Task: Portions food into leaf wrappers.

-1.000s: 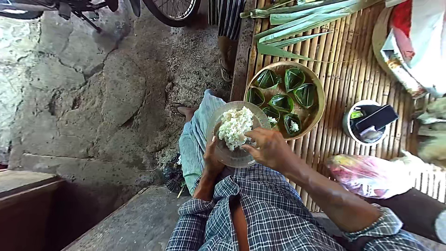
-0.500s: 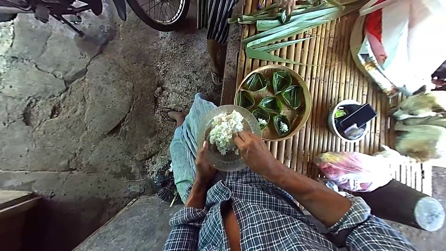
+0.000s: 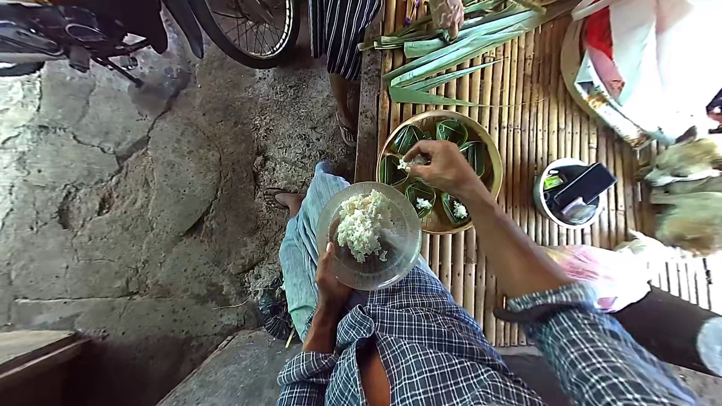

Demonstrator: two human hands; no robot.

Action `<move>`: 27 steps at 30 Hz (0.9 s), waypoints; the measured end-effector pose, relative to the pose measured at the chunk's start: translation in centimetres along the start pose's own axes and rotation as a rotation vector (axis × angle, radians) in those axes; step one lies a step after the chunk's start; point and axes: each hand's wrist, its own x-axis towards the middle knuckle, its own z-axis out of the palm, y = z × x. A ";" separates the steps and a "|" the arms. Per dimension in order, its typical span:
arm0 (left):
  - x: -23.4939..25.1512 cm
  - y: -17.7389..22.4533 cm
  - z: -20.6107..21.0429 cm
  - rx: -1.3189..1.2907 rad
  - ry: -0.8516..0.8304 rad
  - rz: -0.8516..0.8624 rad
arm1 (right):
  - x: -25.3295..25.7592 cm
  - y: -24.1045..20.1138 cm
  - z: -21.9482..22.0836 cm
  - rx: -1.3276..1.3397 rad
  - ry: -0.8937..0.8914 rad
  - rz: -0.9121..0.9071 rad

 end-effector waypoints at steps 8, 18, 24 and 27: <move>0.0 0.3 -0.3 -0.078 0.020 -0.008 | 6.8 3.8 5.5 -0.593 -0.409 -0.067; 0.3 0.3 -0.3 -0.085 0.002 -0.025 | 6.5 3.6 6.9 -0.688 -0.378 -0.067; 0.2 0.1 -0.8 -0.093 -0.028 -0.021 | 6.1 4.4 6.1 -0.566 -0.287 -0.044; 0.1 0.1 -0.9 -0.110 -0.014 -0.012 | 5.1 4.3 3.6 -0.368 -0.113 -0.040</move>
